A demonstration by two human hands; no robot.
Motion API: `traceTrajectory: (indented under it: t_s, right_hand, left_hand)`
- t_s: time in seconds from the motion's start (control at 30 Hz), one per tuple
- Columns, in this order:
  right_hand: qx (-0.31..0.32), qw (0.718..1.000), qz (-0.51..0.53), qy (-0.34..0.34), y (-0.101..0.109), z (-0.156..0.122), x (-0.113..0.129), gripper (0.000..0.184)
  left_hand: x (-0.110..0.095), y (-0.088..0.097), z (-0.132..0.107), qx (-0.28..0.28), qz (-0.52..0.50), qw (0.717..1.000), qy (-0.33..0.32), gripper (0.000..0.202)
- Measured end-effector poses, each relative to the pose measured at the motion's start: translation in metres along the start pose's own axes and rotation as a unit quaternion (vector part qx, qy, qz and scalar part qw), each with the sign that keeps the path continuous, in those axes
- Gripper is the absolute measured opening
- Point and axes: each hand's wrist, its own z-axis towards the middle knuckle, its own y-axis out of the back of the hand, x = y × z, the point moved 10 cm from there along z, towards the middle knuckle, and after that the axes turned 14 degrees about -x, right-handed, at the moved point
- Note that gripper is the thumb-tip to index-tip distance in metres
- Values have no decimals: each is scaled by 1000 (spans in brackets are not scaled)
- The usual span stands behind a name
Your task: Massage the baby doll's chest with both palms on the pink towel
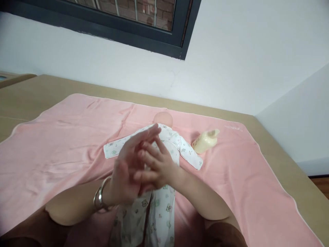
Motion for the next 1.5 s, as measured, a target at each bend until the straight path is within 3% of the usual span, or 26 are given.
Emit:
traceTrajectory:
  t_s: [0.07, 0.17, 0.27, 0.4, 0.57, 0.73, 0.9, 1.0, 1.17, 1.3, 1.4, 1.5]
  right_hand:
    - [70, 995, -63, 29, -14, 6, -18, 77]
    - [89, 992, -88, 7, -24, 16, -41, 75]
    - [119, 992, -48, -2, -32, 17, -49, 65]
    - [156, 987, -33, 0, -33, 14, -60, 55]
    - [182, 980, -69, -28, -33, 10, -80, 54]
    - [198, 967, -140, -83, -31, 5, -84, 54]
    - [196, 925, -278, -170, -22, 0, -82, 61]
    - [184, 899, -343, -200, -17, -10, -68, 67]
    - [194, 923, -317, -99, -29, -15, -37, 65]
    - [236, 947, -213, -47, -35, -5, -54, 53]
    - [215, 953, -189, -98, -27, 3, -77, 50]
    - [158, 935, -263, -179, -14, -1, -83, 58]
  left_hand:
    - [21, 8, 25, -31, 1, 999, -25, 54]
    - [77, 25, 53, -115, 81, 989, 49, 38]
    - [120, 33, 58, -149, 106, 975, 129, 32]
    - [146, 37, 54, -149, 120, 969, 155, 30]
    - [152, 42, 55, -133, 158, 973, 107, 28]
    - [148, 42, 50, -91, 191, 975, 68, 32]
    - [148, 47, 45, -98, 187, 977, 25, 36]
    - [151, 50, 45, -114, 174, 978, 17, 42]
    - [149, 49, 44, -118, 158, 980, 19, 47]
    - [148, 47, 44, -106, 163, 980, 32, 46]
    - [148, 46, 45, -101, 160, 981, 37, 44]
    - [147, 46, 46, -105, 170, 979, 35, 42]
